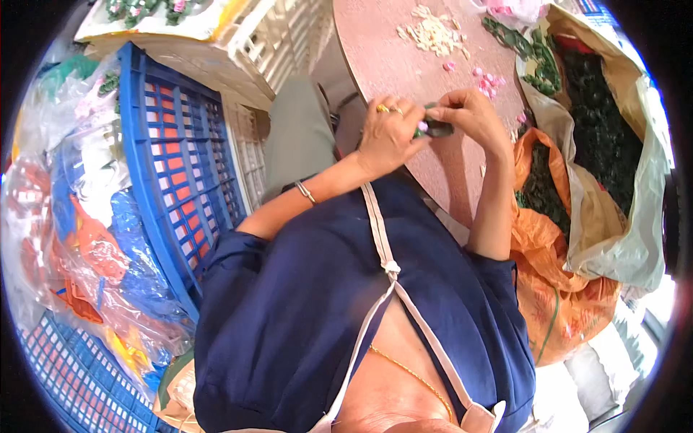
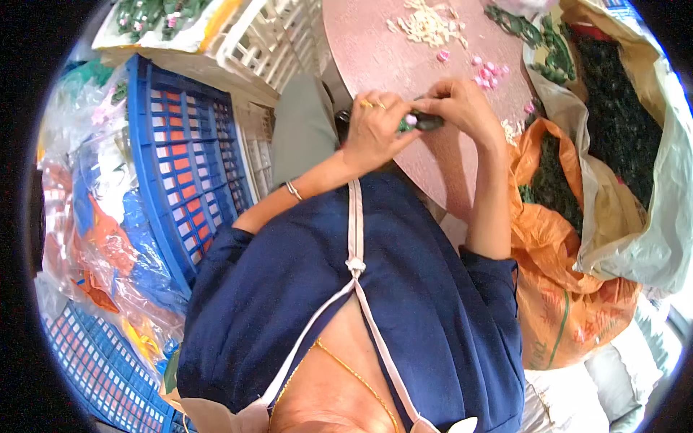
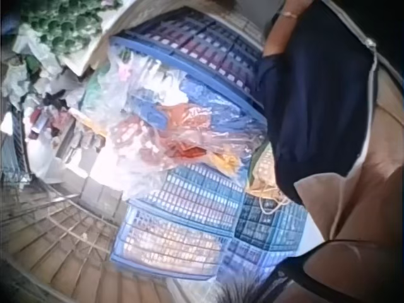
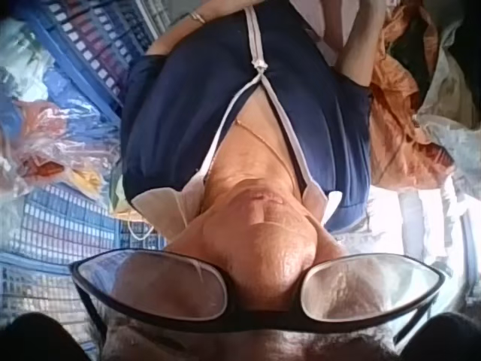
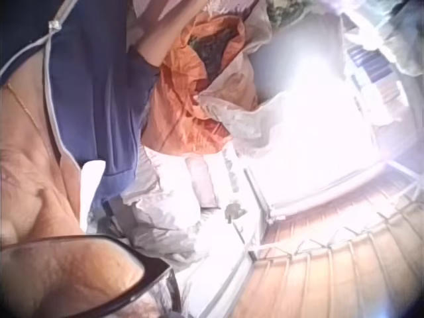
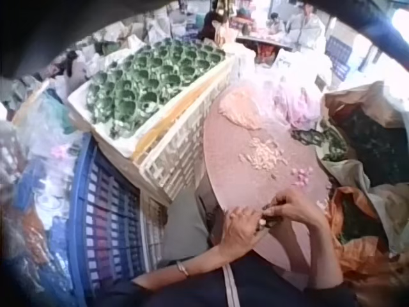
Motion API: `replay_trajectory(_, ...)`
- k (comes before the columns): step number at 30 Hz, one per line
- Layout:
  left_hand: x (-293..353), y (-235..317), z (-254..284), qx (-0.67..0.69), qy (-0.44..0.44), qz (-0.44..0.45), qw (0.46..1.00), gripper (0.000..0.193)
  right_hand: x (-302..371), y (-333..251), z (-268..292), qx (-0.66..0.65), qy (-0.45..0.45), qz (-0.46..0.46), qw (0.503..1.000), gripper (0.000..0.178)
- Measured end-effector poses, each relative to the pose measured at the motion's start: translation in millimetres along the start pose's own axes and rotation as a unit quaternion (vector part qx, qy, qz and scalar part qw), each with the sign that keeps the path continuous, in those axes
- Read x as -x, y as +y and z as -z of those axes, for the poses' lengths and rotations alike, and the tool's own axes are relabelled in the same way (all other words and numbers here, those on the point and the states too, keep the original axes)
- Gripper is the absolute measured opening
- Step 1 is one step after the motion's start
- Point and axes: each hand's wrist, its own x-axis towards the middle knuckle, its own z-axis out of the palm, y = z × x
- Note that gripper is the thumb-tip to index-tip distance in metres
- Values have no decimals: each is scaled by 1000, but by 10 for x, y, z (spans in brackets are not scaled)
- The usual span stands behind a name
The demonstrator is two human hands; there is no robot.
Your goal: The recorder is assembling small plastic decorative components by attaching floral pieces to green ring-shaped bases.
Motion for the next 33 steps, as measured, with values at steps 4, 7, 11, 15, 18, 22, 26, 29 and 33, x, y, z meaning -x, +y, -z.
replay_trajectory(4,-76,118,-37,-5,25,-15,1000,32,27,-111,48,136,25,-23,990,26)
replay_trajectory(7,-58,25,-70,1,21,-8,1000,35,46,-175,-77,174,89,-3,981,25)
replay_trajectory(11,31,38,-22,-15,-5,-10,1000,45,322,-494,-201,250,175,1,952,25)
replay_trajectory(15,37,31,-34,7,38,-4,999,45,488,-307,-335,116,313,147,931,61)
replay_trajectory(18,-44,48,170,139,86,72,984,50,613,0,-510,7,398,103,911,49)
replay_trajectory(22,-365,-318,567,475,186,215,833,36,728,213,-817,-7,451,108,886,43)
replay_trajectory(26,-841,-329,1649,367,277,280,843,24,869,303,-1065,-85,429,75,896,36)
replay_trajectory(29,-974,-918,2264,357,361,204,837,28,825,380,-1187,-39,421,115,899,32)
replay_trajectory(33,-1330,-1689,3169,288,496,207,792,39,833,378,-1193,-1,425,130,896,30)
